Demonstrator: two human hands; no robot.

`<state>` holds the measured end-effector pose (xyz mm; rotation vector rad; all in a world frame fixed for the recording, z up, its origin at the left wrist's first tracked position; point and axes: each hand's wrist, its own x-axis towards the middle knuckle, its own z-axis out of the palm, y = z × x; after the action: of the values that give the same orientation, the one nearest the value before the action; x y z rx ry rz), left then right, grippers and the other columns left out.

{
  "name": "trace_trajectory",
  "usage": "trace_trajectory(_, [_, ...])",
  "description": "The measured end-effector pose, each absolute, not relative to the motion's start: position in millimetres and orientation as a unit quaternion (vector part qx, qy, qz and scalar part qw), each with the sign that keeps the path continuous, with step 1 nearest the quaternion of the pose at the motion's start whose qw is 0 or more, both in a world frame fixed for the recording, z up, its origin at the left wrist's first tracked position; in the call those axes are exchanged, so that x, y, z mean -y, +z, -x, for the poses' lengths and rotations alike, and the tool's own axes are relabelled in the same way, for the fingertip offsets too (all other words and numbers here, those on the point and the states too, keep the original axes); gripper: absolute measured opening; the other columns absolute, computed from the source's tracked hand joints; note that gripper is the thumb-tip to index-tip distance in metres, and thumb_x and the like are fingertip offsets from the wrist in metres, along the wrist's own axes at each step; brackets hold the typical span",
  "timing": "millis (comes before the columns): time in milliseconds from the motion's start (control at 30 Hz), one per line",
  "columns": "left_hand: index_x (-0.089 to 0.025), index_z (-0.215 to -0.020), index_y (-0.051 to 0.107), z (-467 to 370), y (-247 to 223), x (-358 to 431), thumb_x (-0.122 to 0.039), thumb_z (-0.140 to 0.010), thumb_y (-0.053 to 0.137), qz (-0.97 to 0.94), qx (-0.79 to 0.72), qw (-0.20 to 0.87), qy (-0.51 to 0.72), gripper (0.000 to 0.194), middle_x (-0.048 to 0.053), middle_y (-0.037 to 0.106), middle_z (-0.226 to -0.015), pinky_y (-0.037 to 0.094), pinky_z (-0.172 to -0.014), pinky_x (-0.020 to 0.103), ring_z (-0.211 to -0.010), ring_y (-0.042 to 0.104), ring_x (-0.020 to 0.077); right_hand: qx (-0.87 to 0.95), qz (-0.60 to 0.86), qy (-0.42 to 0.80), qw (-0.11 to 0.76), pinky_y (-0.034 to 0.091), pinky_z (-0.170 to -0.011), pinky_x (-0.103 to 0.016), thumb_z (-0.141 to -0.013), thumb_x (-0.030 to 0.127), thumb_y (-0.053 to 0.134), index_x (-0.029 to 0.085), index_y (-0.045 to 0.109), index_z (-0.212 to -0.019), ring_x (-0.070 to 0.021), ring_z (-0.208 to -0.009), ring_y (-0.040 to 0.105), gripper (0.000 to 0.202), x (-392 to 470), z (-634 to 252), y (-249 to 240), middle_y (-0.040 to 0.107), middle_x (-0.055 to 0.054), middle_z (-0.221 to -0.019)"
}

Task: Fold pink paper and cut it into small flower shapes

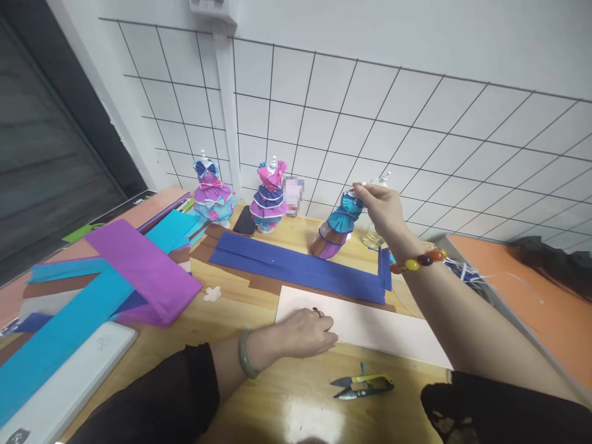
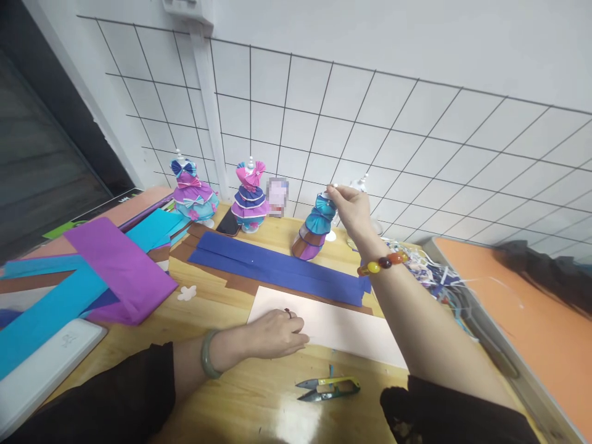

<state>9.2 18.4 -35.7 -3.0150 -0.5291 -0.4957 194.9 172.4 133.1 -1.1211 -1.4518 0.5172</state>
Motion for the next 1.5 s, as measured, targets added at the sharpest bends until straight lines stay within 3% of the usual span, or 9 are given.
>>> trace_trajectory(267, [-0.017, -0.079, 0.054, -9.6, -32.9, -18.2, -0.027, -0.087, 0.039, 0.975, 0.167, 0.018, -0.144, 0.02, 0.004, 0.053, -0.073, 0.047, -0.06, 0.028, -0.065, 0.054, 0.0136, 0.629, 0.491, 0.241, 0.553, 0.05, -0.063, -0.028, -0.075, 0.045, 0.061, 0.019, 0.07, -0.083, -0.0152, -0.07, 0.063, 0.029, -172.9, -189.9, 133.9, 0.069, -0.004, -0.077])
trace_trajectory(533, [-0.017, -0.077, 0.053, -10.2, -30.3, -19.1, -0.025, -0.088, 0.035, 0.976, 0.164, 0.023, -0.142, 0.023, 0.004, 0.053, -0.074, 0.045, -0.058, 0.028, -0.067, 0.054, 0.0144, 0.609, 0.5, 0.236, 0.568, 0.05, -0.084, -0.037, -0.074, 0.035, 0.066, 0.021, 0.066, -0.106, -0.0225, -0.101, 0.06, 0.035, -162.4, -201.7, 136.2, 0.065, -0.008, -0.111])
trace_trajectory(667, [-0.018, -0.081, 0.055, -10.7, -31.1, -19.7, -0.028, -0.088, 0.035, 0.977, 0.165, 0.023, -0.132, 0.023, 0.005, 0.055, -0.079, 0.046, -0.058, 0.028, -0.075, 0.057, 0.0176, 0.615, 0.515, 0.206, 0.56, 0.046, -0.09, -0.041, -0.076, 0.035, 0.065, 0.022, 0.064, -0.11, -0.0235, -0.106, 0.059, 0.037, -127.6, -213.4, 147.0, 0.064, -0.007, -0.115])
trace_trajectory(800, [-0.017, -0.084, 0.057, -10.2, -28.6, -20.2, -0.031, -0.089, 0.034, 0.978, 0.168, 0.006, -0.122, 0.028, 0.006, 0.056, -0.083, 0.046, -0.063, 0.028, -0.081, 0.057, 0.0177, 0.627, 0.581, 0.139, 0.499, 0.046, -0.09, -0.042, -0.078, 0.037, 0.062, 0.024, 0.067, -0.105, -0.0241, -0.103, 0.06, 0.031, -67.3, -236.0, 154.3, 0.067, -0.006, -0.111])
trace_trajectory(933, [-0.017, -0.086, 0.058, -11.5, -24.5, -21.1, -0.039, -0.088, 0.037, 0.978, 0.176, -0.023, -0.114, 0.03, 0.006, 0.058, -0.083, 0.046, -0.064, 0.028, -0.079, 0.058, 0.0166, 0.586, 0.689, 0.125, 0.408, 0.051, -0.078, -0.041, -0.074, 0.04, 0.064, 0.026, 0.07, -0.098, -0.0271, -0.092, 0.064, 0.029, -4.9, -281.6, 140.5, 0.069, -0.008, -0.104])
trace_trajectory(1067, [-0.019, -0.087, 0.058, -14.5, -24.2, -22.1, -0.044, -0.087, 0.038, 0.976, 0.186, -0.044, -0.104, 0.032, 0.004, 0.059, -0.082, 0.044, -0.061, 0.028, -0.073, 0.058, 0.016, 0.568, 0.751, 0.119, 0.316, 0.051, -0.072, -0.04, -0.072, 0.044, 0.064, 0.03, 0.069, -0.092, -0.0285, -0.089, 0.065, 0.025, 52.5, -340.8, 101.6, 0.07, -0.007, -0.101])
trace_trajectory(1233, [-0.02, -0.091, 0.058, -17.8, -25.9, -22.6, -0.047, -0.085, 0.04, 0.972, 0.205, -0.06, -0.094, 0.033, 0.004, 0.059, -0.083, 0.043, -0.062, 0.028, -0.073, 0.058, 0.0169, 0.59, 0.792, 0.114, 0.111, 0.05, -0.07, -0.038, -0.077, 0.047, 0.054, 0.018, 0.069, -0.088, -0.0285, -0.082, 0.066, 0.035, 117.3, -376.5, 33.2, 0.07, -0.012, -0.097])
trace_trajectory(1333, [-0.021, -0.095, 0.058, -19.0, -24.7, -22.8, -0.047, -0.085, 0.042, 0.97, 0.212, -0.078, -0.088, 0.033, 0.004, 0.06, -0.087, 0.042, -0.064, 0.028, -0.076, 0.059, 0.0169, 0.624, 0.775, 0.078, 0.066, 0.05, -0.065, -0.036, -0.08, 0.046, 0.049, 0.016, 0.068, -0.083, -0.0275, -0.076, 0.066, 0.035, 140.0, -374.3, -4.7, 0.07, -0.014, -0.087])
trace_trajectory(1500, [-0.021, -0.098, 0.059, -19.7, -22.9, -23.0, -0.047, -0.084, 0.042, 0.966, 0.221, -0.1, -0.089, 0.034, 0.004, 0.06, -0.09, 0.042, -0.068, 0.028, -0.08, 0.058, 0.017, 0.668, 0.74, 0.023, 0.075, 0.048, -0.068, -0.038, -0.086, 0.036, 0.041, 0.018, 0.061, -0.072, -0.0269, -0.075, 0.063, 0.03, 158.5, -360.7, -28.3, 0.067, -0.013, -0.079])
